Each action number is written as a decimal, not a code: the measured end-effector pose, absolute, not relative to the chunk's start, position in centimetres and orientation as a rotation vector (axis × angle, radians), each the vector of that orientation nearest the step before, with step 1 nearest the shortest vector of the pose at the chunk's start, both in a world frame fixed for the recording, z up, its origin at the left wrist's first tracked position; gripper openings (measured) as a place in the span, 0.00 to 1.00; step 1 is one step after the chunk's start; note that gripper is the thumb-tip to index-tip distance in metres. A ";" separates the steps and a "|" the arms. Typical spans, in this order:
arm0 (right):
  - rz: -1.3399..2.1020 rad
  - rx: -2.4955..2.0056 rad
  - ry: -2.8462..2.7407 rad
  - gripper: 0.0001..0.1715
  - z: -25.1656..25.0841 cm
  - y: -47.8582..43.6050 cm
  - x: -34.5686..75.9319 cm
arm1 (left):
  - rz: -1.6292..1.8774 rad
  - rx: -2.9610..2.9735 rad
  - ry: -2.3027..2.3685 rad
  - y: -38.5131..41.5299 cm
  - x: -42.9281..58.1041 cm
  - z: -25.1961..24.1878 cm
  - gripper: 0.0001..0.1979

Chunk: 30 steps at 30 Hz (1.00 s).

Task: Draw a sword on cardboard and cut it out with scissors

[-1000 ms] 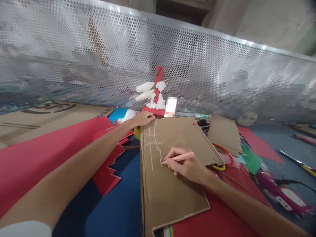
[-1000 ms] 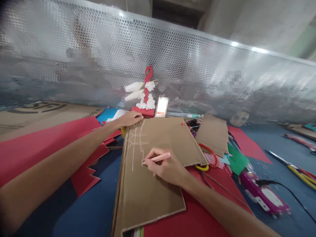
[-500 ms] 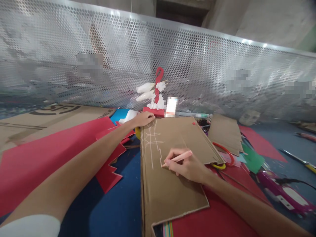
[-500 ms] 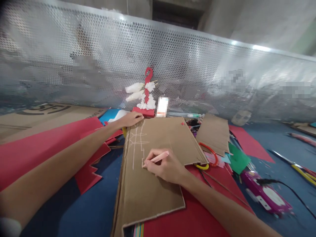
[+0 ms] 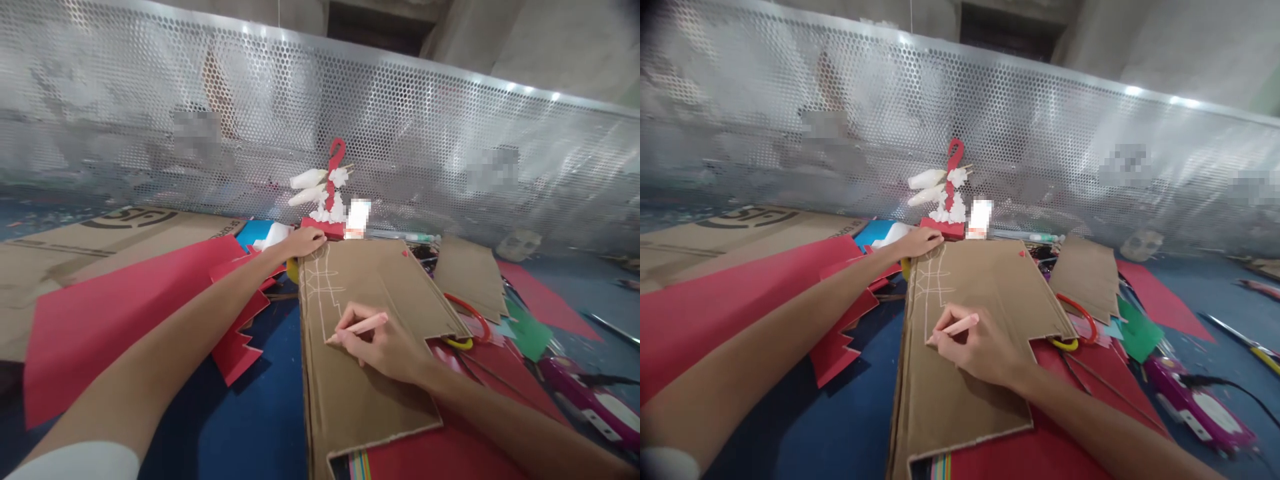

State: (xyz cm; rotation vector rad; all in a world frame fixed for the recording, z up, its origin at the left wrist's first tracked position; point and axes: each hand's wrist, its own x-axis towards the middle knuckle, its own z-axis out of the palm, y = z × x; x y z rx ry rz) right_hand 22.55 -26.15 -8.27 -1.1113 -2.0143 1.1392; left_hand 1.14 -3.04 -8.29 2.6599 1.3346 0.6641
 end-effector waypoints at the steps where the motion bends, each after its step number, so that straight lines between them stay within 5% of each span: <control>1: 1.129 -1.111 -2.030 0.11 -8.2 -26.2 22.5 | 0.666 2.660 1.331 -2.9 1.1 -8.4 0.18; 30: 1.125 -1.051 -2.142 0.14 -7.9 -26.2 22.0 | 0.689 2.657 1.310 -2.6 1.3 -8.8 0.18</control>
